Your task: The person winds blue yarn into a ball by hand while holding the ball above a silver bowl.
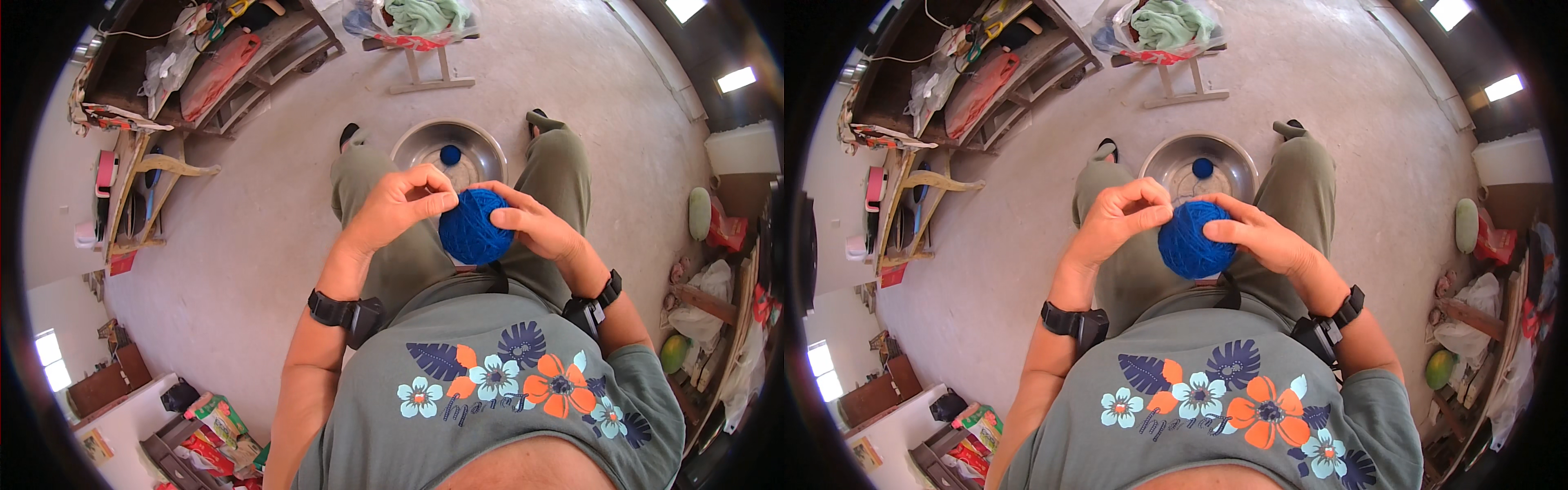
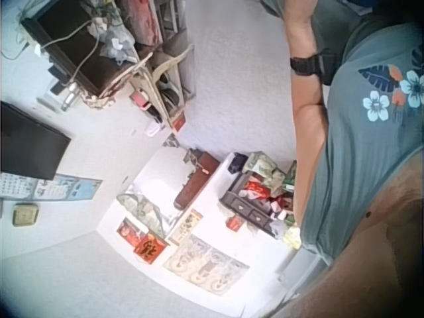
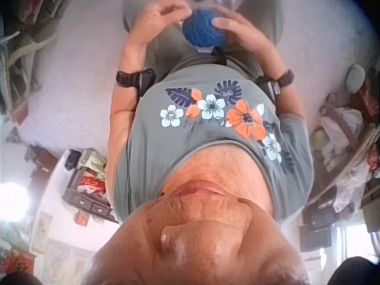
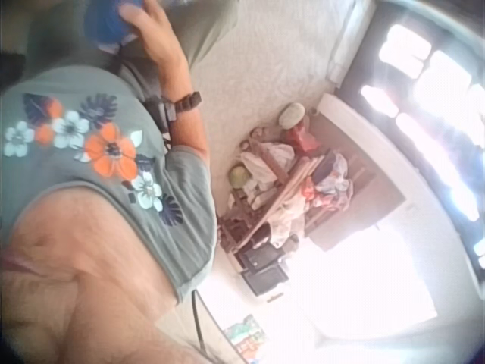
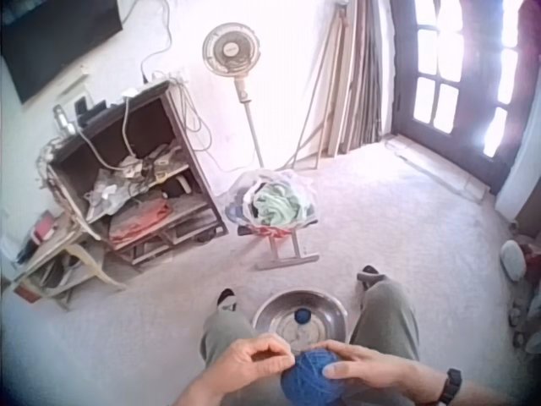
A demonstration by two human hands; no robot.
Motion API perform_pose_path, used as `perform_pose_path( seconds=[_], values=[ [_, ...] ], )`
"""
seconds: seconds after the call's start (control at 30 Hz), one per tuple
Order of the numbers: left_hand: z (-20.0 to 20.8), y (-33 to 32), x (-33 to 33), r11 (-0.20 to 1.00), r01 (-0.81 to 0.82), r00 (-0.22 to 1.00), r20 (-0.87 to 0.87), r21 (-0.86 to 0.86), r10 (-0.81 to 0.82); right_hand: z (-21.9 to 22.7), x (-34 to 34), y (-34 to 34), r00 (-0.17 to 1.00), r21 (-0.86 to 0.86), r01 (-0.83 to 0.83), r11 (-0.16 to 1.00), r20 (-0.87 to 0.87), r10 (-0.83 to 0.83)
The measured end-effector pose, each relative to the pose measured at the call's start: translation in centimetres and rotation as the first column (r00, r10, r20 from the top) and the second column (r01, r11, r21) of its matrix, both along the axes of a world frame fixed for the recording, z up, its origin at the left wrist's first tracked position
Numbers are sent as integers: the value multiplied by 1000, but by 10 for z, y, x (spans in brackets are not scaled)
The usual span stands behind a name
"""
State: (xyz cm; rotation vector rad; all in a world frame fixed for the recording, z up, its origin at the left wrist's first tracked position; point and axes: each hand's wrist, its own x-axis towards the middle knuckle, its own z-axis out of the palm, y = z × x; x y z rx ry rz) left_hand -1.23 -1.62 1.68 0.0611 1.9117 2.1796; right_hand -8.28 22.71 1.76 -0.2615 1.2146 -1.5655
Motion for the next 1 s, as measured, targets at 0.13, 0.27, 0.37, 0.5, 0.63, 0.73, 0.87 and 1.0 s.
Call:
perform_pose_path(
  seconds=[0.13,0.27,0.37,0.5,0.63,0.73,0.87,1.0],
  values=[
    [2,3,-2,996,-70,994,76,-50,74,-5,3,-1,990,17,99,995,98,-100],
    [0,2,-1,997,-66,996,50,-38,68,-1,6,-3,983,57,10,998,-183,1],
    [-2,0,-1,998,-58,998,24,-33,59,2,4,-4,960,144,-14,990,-273,53],
    [-6,-4,-2,998,-56,997,44,-42,58,8,1,-1,985,105,-20,994,-169,37],
    [-15,-8,-3,991,-109,989,90,-76,116,-3,-1,2,998,-174,61,983,18,-59],
    [-29,-5,2,994,-106,984,139,-23,108,-4,-4,3,980,-280,179,943,141,-144],
    [-36,5,7,994,-107,982,163,38,100,0,-7,-2,955,-381,277,882,214,-208],
    [-35,12,13,1000,27,985,172,8,-28,0,-6,-10,916,-368,397,841,217,-338]
  ],
)
